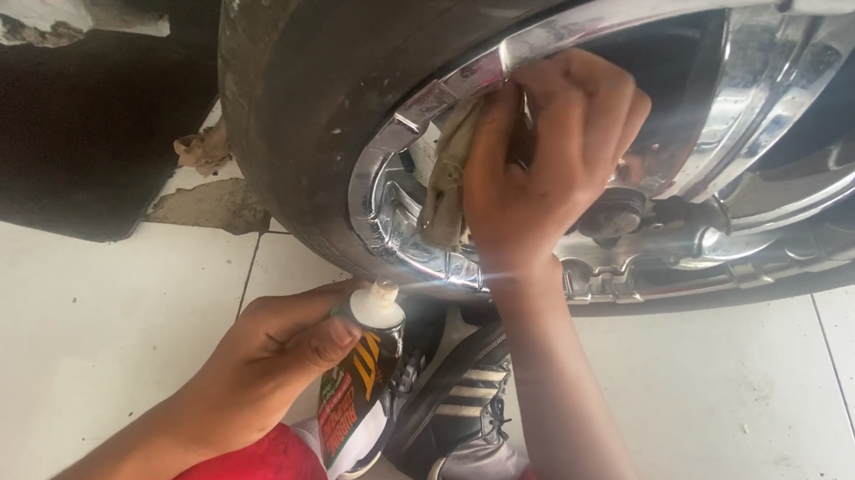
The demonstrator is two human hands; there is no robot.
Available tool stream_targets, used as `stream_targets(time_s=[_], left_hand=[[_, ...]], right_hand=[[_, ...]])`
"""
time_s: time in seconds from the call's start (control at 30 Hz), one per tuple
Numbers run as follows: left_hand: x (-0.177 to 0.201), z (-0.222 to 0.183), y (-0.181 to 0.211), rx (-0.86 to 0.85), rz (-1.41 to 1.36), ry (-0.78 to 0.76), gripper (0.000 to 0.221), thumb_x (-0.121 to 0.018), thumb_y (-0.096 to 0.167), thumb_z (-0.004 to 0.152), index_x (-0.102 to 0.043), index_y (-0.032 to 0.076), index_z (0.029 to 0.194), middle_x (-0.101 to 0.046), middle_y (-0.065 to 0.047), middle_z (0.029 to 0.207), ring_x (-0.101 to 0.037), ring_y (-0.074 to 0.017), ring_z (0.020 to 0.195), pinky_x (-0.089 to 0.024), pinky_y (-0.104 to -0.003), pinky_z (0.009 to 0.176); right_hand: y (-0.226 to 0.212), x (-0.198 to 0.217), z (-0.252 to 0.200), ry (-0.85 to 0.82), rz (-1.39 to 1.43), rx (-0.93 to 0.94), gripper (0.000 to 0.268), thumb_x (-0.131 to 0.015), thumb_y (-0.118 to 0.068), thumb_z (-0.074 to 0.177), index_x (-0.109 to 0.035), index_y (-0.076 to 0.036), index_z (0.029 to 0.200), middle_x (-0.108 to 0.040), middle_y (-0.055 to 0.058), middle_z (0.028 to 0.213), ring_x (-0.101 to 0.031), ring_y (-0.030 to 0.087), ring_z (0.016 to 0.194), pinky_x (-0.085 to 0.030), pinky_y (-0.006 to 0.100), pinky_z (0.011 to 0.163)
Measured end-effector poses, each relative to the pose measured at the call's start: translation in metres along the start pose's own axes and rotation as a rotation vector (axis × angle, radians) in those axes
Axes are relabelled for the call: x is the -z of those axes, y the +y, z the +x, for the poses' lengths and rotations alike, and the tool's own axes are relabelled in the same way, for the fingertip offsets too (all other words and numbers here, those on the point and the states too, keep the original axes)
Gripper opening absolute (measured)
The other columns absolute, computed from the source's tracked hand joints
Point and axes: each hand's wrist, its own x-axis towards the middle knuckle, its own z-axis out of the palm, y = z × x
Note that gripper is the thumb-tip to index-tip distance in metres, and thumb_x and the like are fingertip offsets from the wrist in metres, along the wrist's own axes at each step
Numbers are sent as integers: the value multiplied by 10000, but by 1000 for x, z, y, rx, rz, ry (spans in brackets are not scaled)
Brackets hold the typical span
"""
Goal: Cleaning and polishing a chrome car rim using a rag and polishing paste.
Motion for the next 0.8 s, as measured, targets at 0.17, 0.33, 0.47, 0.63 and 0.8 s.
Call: stream_targets(time_s=[0.17, 0.33, 0.47, 0.63, 0.8], left_hand=[[7, -3, -9, 10, -32, 38, 546, -535, 290, 1040, -573, -27, 1483, -696, -46, 943, -550, -79, 823, -485, -258, 748], [5, -3, -1, 8, -83, 5, 539, -511, 295, 1035, -582, -58, 1437, -752, -87, 1103, -615, -94, 949, -514, -277, 828], [3, -3, 3, -2, -60, 30, 501, -503, 292, 1035, -632, -73, 1352, -771, -125, 1147, -673, -134, 1042, -544, -303, 894], [-4, -2, 5, -80, -77, 6, 476, -511, 282, 1048, -636, -86, 1323, -757, -128, 1176, -660, -135, 1085, -533, -307, 936], [4, -7, -17, 24, 24, 50, 431, -554, 285, 1092, -679, -28, 1360, -749, -115, 970, -563, -111, 843, -500, -285, 757]], right_hand=[[-12, -2, -16, -65, -268, 95, 230, -721, -74, 1002, -699, -12, 1222, -501, 145, 1382, -410, 321, 1301, -337, 442, 1108], [-15, -7, -30, -129, -362, 54, 419, -763, -199, 922, -746, -2, 1291, -463, 227, 1446, -344, 410, 1391, -270, 533, 1157], [-6, -7, -39, -109, -347, 38, 367, -719, -98, 898, -767, -66, 1260, -451, 163, 1535, -368, 352, 1419, -254, 454, 1158], [-5, 3, -38, -124, -329, 70, 363, -690, -33, 909, -775, -126, 1249, -438, 128, 1583, -393, 315, 1420, -257, 409, 1172], [7, 2, -35, -75, -141, -97, 438, -610, 4, 1010, -738, -150, 1400, -438, 91, 1576, -446, 264, 1399, -348, 347, 1134]])
